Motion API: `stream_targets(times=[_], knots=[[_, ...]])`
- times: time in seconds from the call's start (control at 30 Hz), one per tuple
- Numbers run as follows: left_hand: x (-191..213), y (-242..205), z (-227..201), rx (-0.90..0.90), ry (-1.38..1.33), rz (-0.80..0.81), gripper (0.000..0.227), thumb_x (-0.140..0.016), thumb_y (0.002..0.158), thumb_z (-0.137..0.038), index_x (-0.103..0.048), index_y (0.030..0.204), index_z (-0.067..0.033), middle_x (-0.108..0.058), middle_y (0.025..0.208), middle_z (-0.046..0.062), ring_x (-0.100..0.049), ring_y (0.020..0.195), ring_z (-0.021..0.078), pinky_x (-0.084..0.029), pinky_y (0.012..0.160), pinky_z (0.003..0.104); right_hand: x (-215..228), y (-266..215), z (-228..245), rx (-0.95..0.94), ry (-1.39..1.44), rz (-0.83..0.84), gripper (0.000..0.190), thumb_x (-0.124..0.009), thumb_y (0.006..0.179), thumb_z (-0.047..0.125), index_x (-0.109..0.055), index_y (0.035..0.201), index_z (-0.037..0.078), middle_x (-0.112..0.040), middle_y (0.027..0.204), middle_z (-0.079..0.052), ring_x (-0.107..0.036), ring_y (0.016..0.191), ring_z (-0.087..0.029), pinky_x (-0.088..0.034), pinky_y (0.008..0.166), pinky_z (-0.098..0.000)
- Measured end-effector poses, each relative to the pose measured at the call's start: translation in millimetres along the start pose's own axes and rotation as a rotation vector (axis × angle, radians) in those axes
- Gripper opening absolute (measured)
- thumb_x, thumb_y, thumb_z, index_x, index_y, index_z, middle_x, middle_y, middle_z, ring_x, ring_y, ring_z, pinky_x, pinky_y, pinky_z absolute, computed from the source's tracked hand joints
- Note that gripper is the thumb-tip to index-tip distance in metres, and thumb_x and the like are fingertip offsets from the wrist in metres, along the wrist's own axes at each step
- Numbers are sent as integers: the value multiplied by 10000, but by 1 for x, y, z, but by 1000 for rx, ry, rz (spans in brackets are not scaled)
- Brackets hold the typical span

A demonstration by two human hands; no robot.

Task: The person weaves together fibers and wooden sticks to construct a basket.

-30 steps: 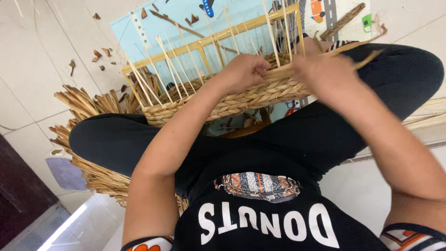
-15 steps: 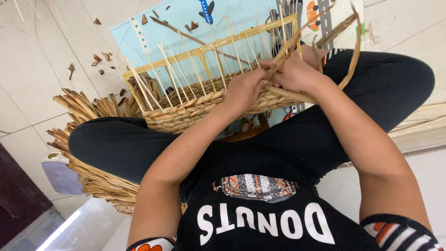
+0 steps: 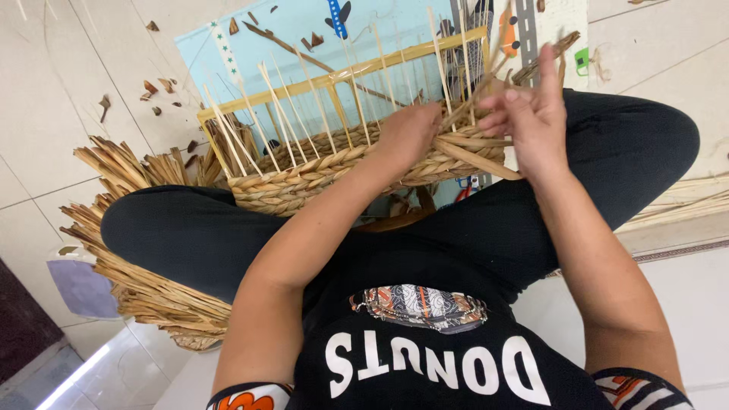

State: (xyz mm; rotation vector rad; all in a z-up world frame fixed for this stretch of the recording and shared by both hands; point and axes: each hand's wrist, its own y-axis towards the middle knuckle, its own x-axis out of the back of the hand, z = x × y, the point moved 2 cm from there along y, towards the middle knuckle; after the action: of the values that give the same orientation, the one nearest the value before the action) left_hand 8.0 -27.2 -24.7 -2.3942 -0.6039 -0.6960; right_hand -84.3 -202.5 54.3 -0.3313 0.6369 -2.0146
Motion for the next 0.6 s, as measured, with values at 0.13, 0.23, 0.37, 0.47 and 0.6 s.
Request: stream_targets(times=[0.13,0.23,0.37,0.47,0.6], knots=[[-1,-6,-8,-168,123,-216,72,-615,832,-48,-631,768,-78,-645,817,167,-651,759,362,-525,652,478,-6,2,8,505,-849,70,553,-645,940,171,-465,1461,121,-653,993,-110,-657,883,-263,-580,751,-400],[3,-3,-11,11,9,-58,173,-610,935,-93,-625,767,-49,-645,801,161,-655,774,349,-521,695,490,-20,3,0,786,-1403,211,264,-759,885,191,-728,1128,95,-632,1037,-108,-622,1058,-316,-503,895,-435],[11,-10,-18,119,-101,-105,90,-651,931,-132,-643,890,-53,-673,847,150,-661,836,375,-503,745,503,-18,4,3,721,-1477,316,178,-798,826,230,-778,926,84,-621,1040,-145,-602,1047,-325,-428,845,-425],[14,-17,-22,-152,35,-328,99,-625,910,-70,-608,997,-26,-661,902,172,-663,859,380,-510,735,486,-13,-6,14,784,-1390,209,135,-767,883,186,-768,971,85,-635,1071,-86,-617,1070,-284,-472,941,-407],[2,-8,-17,-293,206,-156,104,-651,941,-67,-661,1044,-70,-702,904,130,-694,866,333,-533,713,462,-3,-17,25,536,-1390,398,338,-837,765,356,-750,910,63,-639,1008,-127,-624,922,-291,-495,788,-426]])
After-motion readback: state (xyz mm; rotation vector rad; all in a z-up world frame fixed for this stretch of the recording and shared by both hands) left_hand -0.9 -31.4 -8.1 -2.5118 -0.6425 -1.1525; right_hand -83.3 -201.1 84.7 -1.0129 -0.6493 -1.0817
